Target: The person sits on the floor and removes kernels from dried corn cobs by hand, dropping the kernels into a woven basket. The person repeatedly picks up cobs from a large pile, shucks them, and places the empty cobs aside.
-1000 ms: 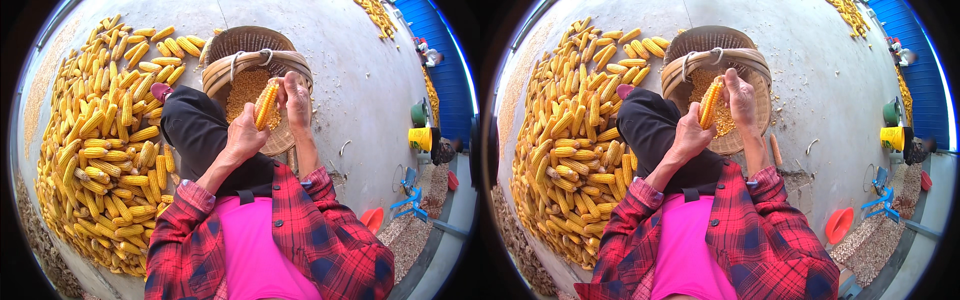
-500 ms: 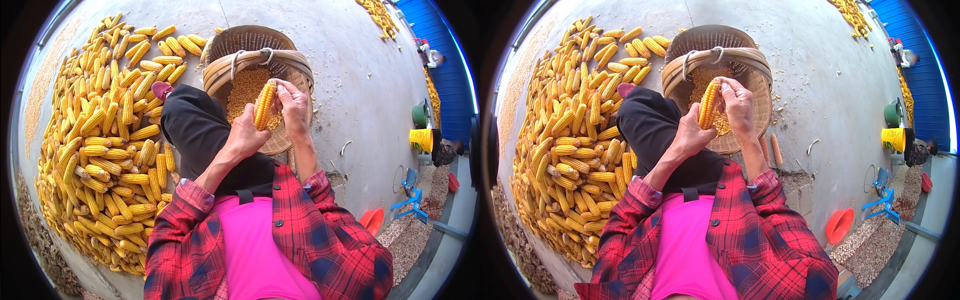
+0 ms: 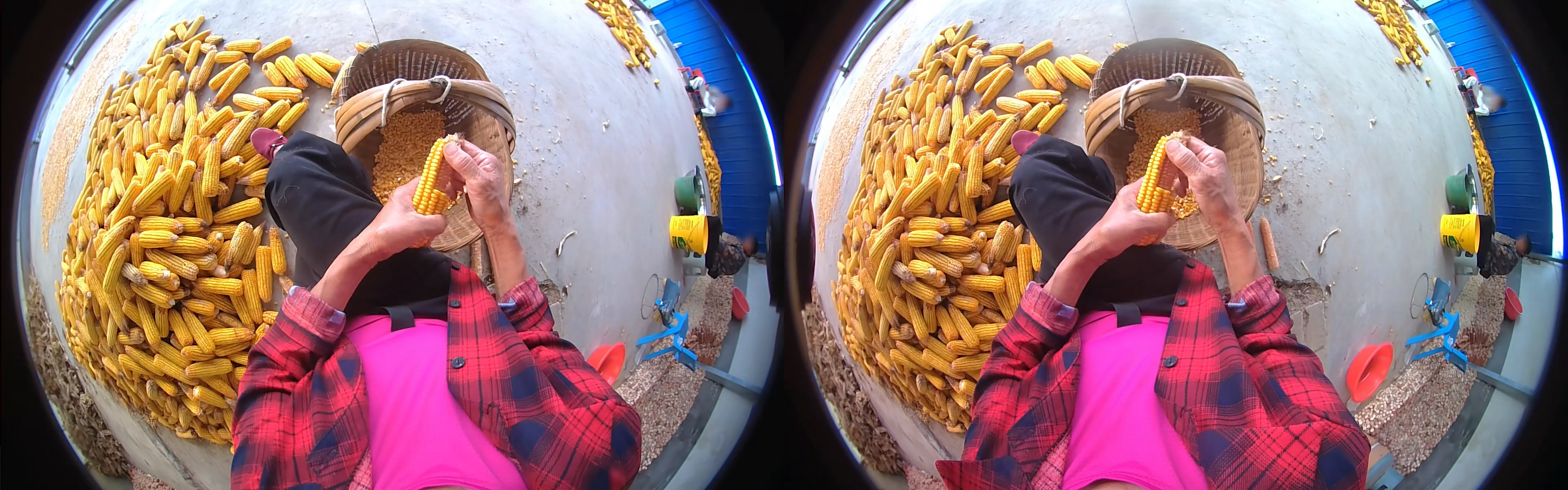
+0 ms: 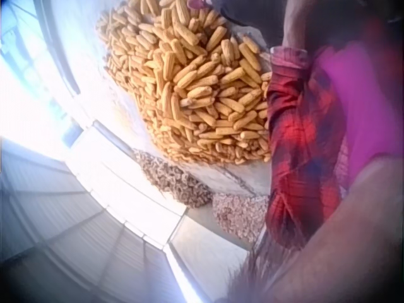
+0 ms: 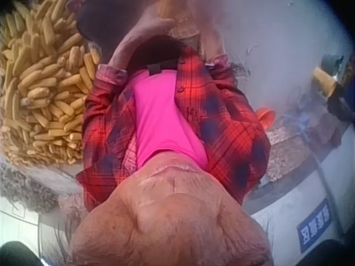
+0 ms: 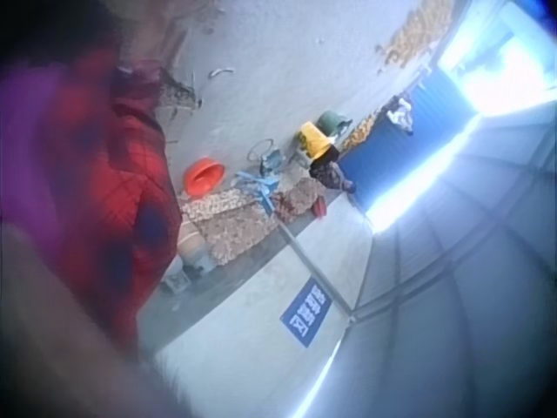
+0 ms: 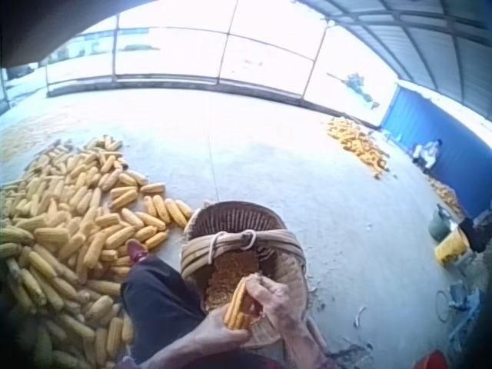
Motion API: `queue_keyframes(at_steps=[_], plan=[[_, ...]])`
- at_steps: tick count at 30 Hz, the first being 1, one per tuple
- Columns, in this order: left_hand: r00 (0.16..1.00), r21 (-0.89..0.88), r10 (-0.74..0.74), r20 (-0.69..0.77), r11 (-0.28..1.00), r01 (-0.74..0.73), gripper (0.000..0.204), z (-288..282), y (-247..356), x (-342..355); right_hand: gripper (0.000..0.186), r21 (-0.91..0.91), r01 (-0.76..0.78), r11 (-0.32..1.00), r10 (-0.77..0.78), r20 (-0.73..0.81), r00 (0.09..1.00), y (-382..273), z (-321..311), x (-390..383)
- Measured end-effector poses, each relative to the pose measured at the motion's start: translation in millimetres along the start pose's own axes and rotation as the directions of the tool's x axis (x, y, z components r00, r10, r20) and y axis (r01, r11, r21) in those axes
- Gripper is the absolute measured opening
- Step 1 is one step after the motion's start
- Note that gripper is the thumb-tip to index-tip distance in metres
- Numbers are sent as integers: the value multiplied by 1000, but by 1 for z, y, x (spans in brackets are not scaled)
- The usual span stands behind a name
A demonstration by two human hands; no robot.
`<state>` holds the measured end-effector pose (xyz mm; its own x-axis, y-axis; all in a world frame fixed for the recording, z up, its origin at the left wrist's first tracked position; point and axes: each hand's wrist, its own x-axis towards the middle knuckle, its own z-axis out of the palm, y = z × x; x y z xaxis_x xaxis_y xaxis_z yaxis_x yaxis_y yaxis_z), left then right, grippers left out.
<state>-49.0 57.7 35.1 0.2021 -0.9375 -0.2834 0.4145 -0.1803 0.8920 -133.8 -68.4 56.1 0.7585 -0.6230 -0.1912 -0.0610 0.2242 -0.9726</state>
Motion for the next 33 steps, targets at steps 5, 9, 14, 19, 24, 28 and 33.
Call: queue_keyframes(at_steps=[5,9,14,19,24,28,33], plan=[[979,377,169,-118,919,-113,39,1,-13,4,30,36,-35,999,33,52,998,4,-15,1],[982,362,179,-68,921,-143,40,2,-16,5,31,-103,-39,994,46,69,997,5,-21,4],[996,167,-15,83,986,1,40,-4,2,0,30,-35,-38,999,41,71,997,9,-22,-3],[979,71,-147,139,988,138,39,-6,7,0,33,69,-49,996,41,99,994,9,-24,-14],[1000,174,26,3,984,-26,42,0,-7,4,35,109,-60,992,39,186,982,13,-42,-7],[998,338,-12,67,941,-12,45,-3,-9,4,27,-8,-36,999,36,1,999,0,-18,-7],[997,611,56,-53,792,-13,48,8,-15,7,21,45,-109,993,104,85,991,16,-27,4]])
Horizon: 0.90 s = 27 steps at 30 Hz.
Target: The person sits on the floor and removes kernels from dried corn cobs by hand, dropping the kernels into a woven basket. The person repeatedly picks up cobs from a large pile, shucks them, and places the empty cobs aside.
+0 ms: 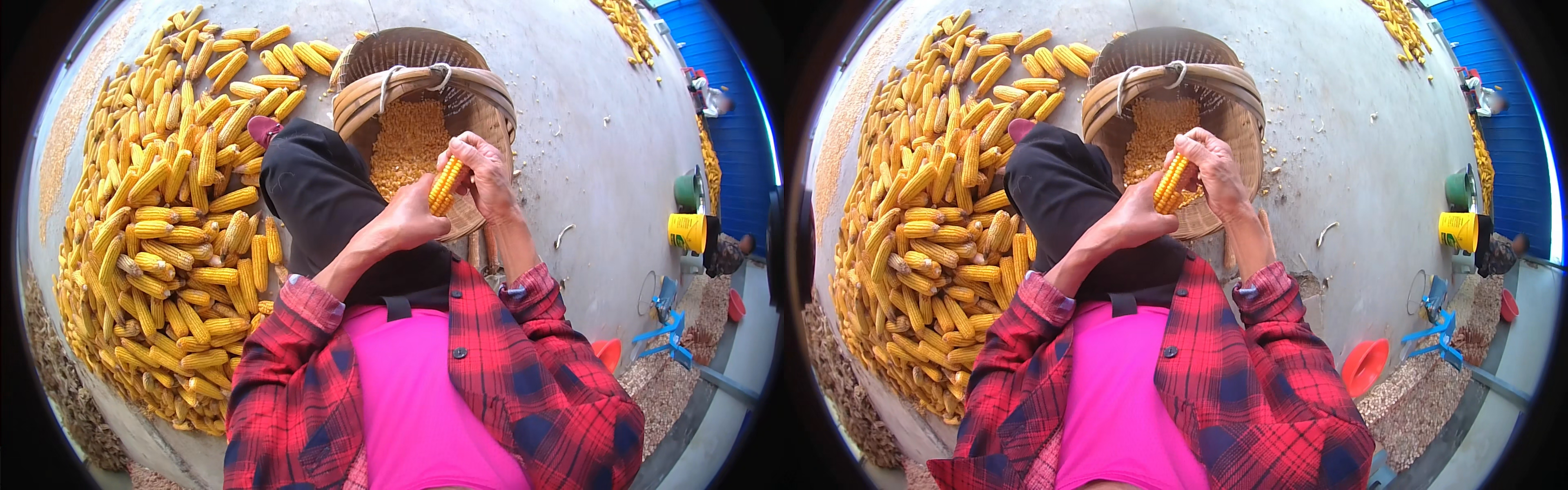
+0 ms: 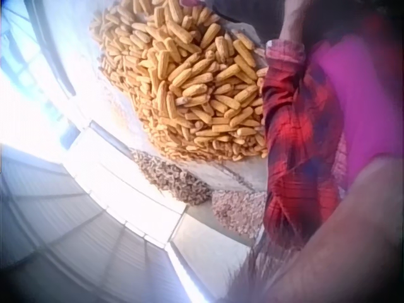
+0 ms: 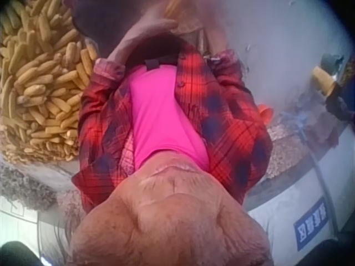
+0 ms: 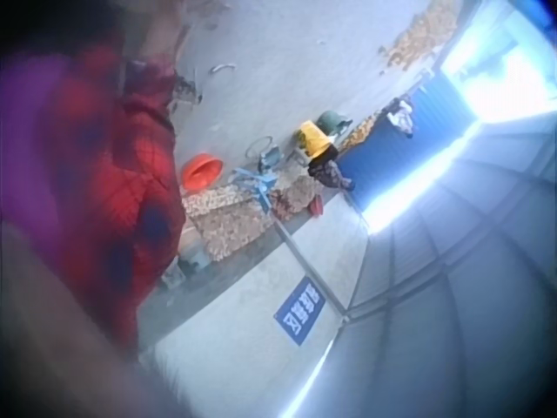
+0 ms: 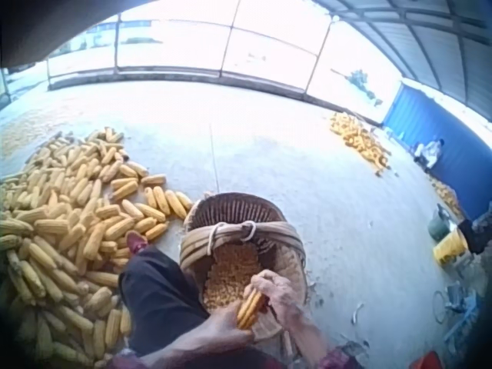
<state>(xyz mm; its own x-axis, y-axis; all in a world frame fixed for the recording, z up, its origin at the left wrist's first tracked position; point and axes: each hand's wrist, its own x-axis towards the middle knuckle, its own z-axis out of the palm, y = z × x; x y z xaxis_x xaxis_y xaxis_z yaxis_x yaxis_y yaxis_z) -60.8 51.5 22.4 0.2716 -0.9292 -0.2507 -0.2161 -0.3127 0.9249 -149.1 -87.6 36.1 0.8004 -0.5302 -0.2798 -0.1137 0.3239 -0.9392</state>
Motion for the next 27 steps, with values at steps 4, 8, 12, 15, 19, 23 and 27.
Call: queue_keyframes(at_steps=[4,8,12,15,19,23,27], plan=[[993,247,-117,-20,962,118,50,6,10,4,21,-64,-25,998,15,-157,987,8,0,2],[995,66,-61,74,996,56,50,-5,6,6,21,175,-53,983,72,-103,992,-5,8,-11],[999,19,-16,45,1000,15,51,-2,-1,7,30,41,-47,998,51,-87,995,2,5,-13],[994,201,-112,-17,973,114,64,12,3,10,23,-33,57,998,-63,-267,962,23,10,2],[991,264,-129,-26,955,131,65,11,2,12,22,100,40,994,-9,-289,957,27,9,2],[989,-226,-50,140,971,82,46,-15,15,3,23,402,-6,915,46,-92,995,-6,17,-18],[956,-271,-153,250,937,220,48,-9,4,9,19,197,-36,980,46,-42,998,11,4,-14]])
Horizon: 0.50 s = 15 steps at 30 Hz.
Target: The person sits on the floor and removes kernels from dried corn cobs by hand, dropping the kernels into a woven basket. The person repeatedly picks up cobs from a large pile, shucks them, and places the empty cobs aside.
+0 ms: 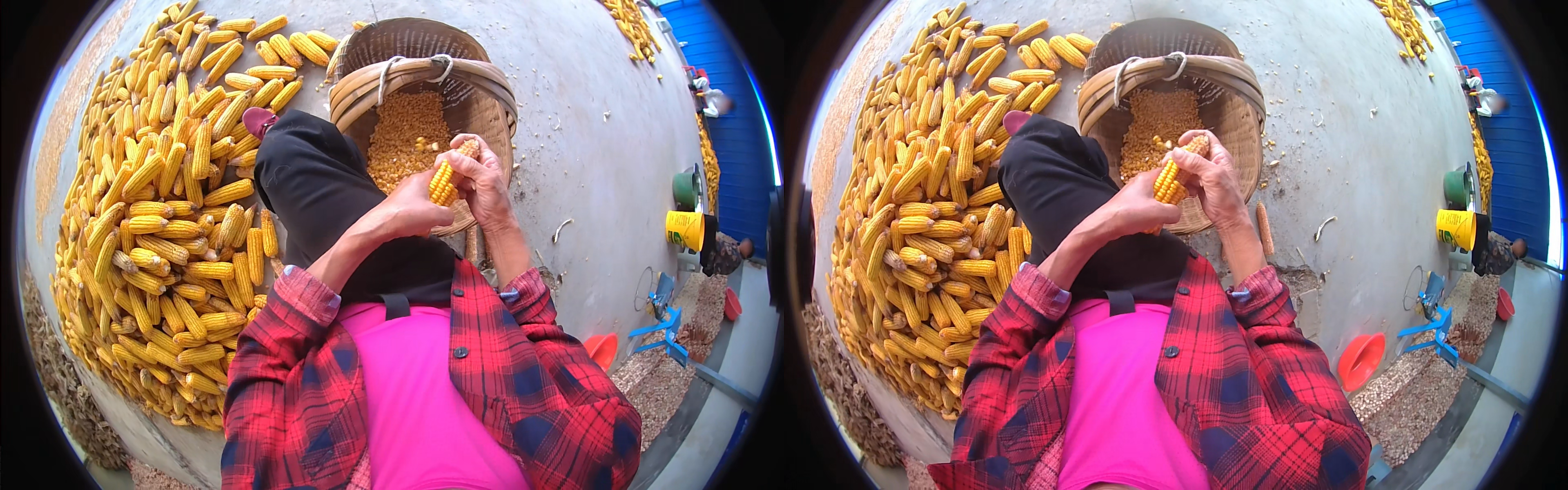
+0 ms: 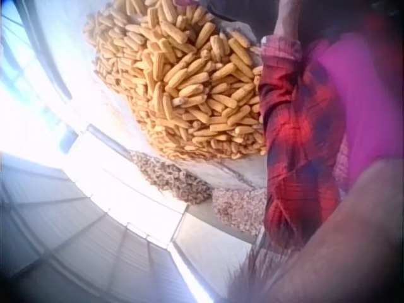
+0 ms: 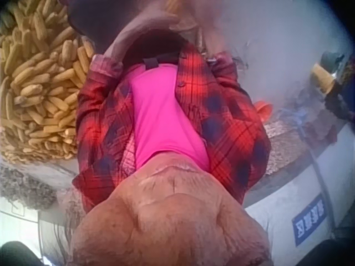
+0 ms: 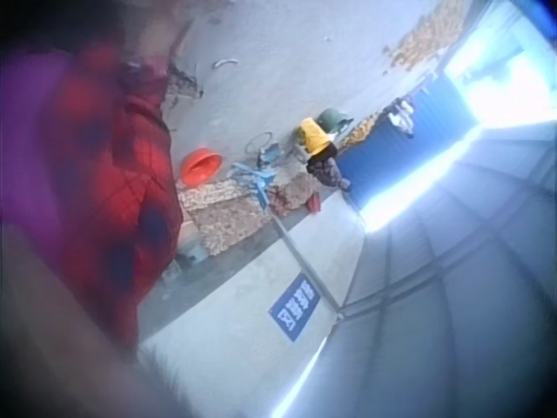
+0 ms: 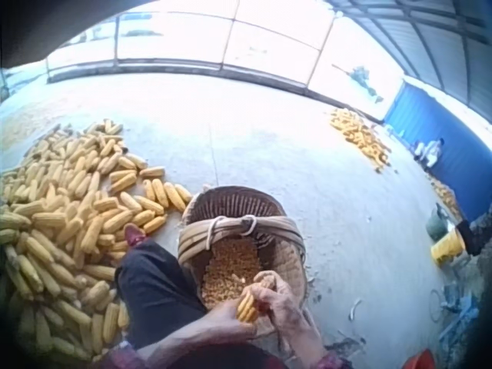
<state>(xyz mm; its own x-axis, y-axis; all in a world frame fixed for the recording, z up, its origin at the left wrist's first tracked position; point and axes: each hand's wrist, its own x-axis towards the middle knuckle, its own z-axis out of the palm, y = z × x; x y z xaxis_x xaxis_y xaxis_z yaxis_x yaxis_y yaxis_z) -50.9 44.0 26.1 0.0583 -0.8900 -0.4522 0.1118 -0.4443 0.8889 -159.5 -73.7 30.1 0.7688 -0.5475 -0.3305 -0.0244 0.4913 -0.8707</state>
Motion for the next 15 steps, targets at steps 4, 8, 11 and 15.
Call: queue_keyframes(at_steps=[4,8,11,15], plan=[[980,392,72,-188,920,8,79,17,-8,9,20,-125,169,978,-191,-203,960,32,-7,14],[984,385,53,-170,923,17,57,10,-5,8,30,-111,61,992,-78,-154,985,24,-11,15],[962,267,213,-168,950,-164,57,8,-9,5,37,-12,7,1000,-8,-101,995,10,-12,13],[953,6,246,-178,969,-249,59,6,-16,13,34,46,119,992,-114,-98,989,12,-1,13]])
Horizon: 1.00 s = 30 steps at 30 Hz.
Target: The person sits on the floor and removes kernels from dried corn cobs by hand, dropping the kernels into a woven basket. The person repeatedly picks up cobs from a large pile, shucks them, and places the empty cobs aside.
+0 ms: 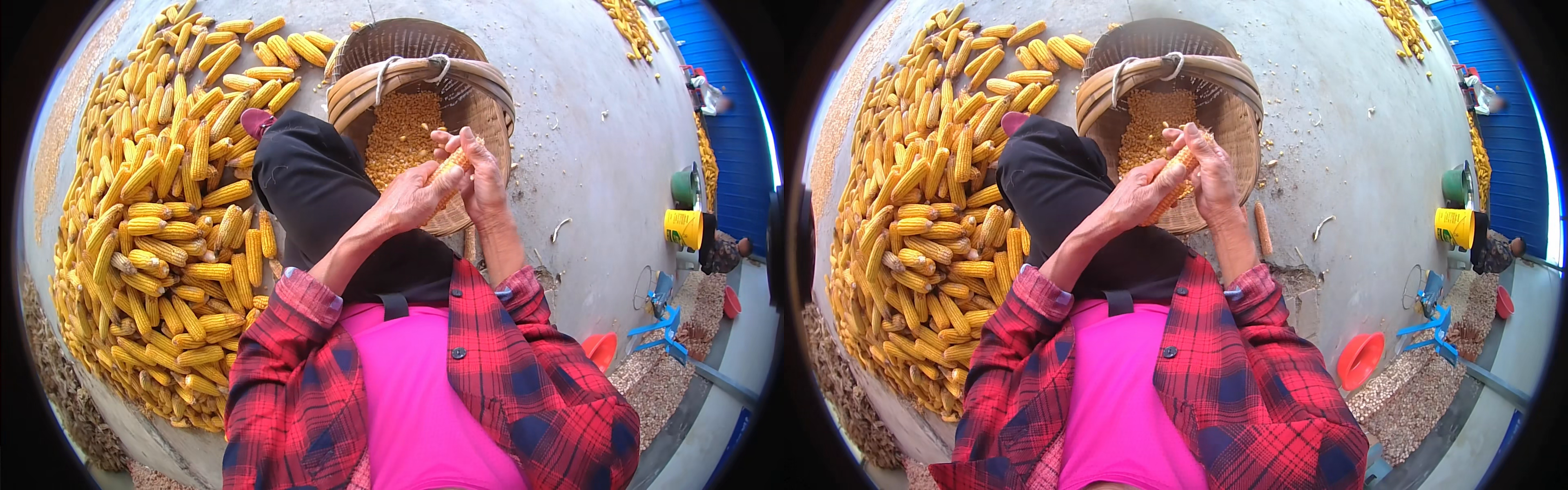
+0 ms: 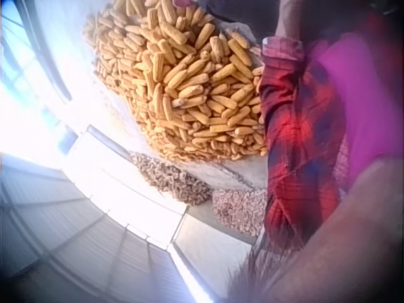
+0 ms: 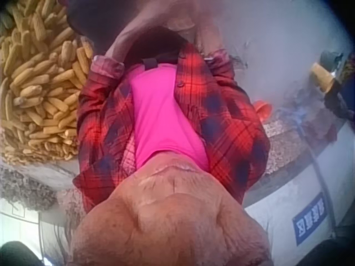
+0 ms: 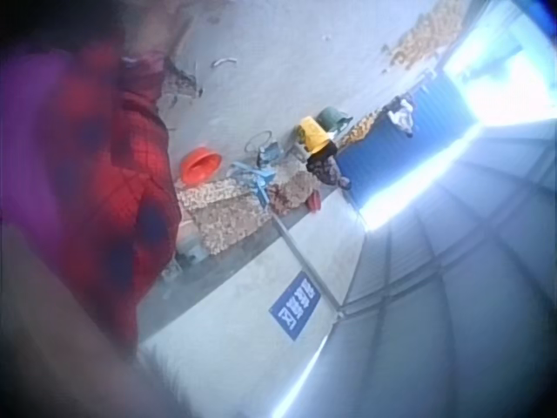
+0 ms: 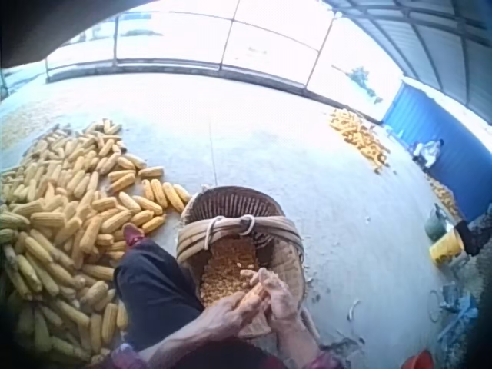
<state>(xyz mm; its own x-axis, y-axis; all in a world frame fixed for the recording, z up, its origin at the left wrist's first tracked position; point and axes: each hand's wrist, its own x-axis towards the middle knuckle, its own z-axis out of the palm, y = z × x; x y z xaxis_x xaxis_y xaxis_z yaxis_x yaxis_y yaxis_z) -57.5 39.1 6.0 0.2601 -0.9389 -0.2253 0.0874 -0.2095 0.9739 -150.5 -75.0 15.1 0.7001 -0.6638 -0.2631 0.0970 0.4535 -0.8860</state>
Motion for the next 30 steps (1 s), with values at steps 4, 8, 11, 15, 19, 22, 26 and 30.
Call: queue_keyframes(at_steps=[4,8,11,15,19,22,26,30], plan=[[998,-171,15,-54,985,-24,60,6,-1,0,25,78,13,997,-5,-102,995,4,13,0],[994,-221,-87,-61,973,71,58,0,2,-3,16,83,47,995,-30,-196,980,6,34,2],[982,-339,-149,-116,935,102,57,0,0,-2,14,63,101,993,-86,-203,975,6,40,1],[956,-463,-292,-26,851,248,58,-4,12,-7,15,197,117,973,-77,-198,977,5,40,1],[974,-588,-217,58,781,209,56,-10,6,-7,21,353,61,933,23,-230,973,-5,29,10],[997,-419,-51,52,905,68,51,-5,6,-10,22,231,50,972,4,-228,974,-2,28,10],[991,-448,-132,-4,887,116,44,-5,4,-10,19,254,154,955,-91,-244,966,9,26,11],[978,-512,-207,20,838,188,51,-9,5,-9,17,246,219,944,-169,-208,963,4,32,7]])
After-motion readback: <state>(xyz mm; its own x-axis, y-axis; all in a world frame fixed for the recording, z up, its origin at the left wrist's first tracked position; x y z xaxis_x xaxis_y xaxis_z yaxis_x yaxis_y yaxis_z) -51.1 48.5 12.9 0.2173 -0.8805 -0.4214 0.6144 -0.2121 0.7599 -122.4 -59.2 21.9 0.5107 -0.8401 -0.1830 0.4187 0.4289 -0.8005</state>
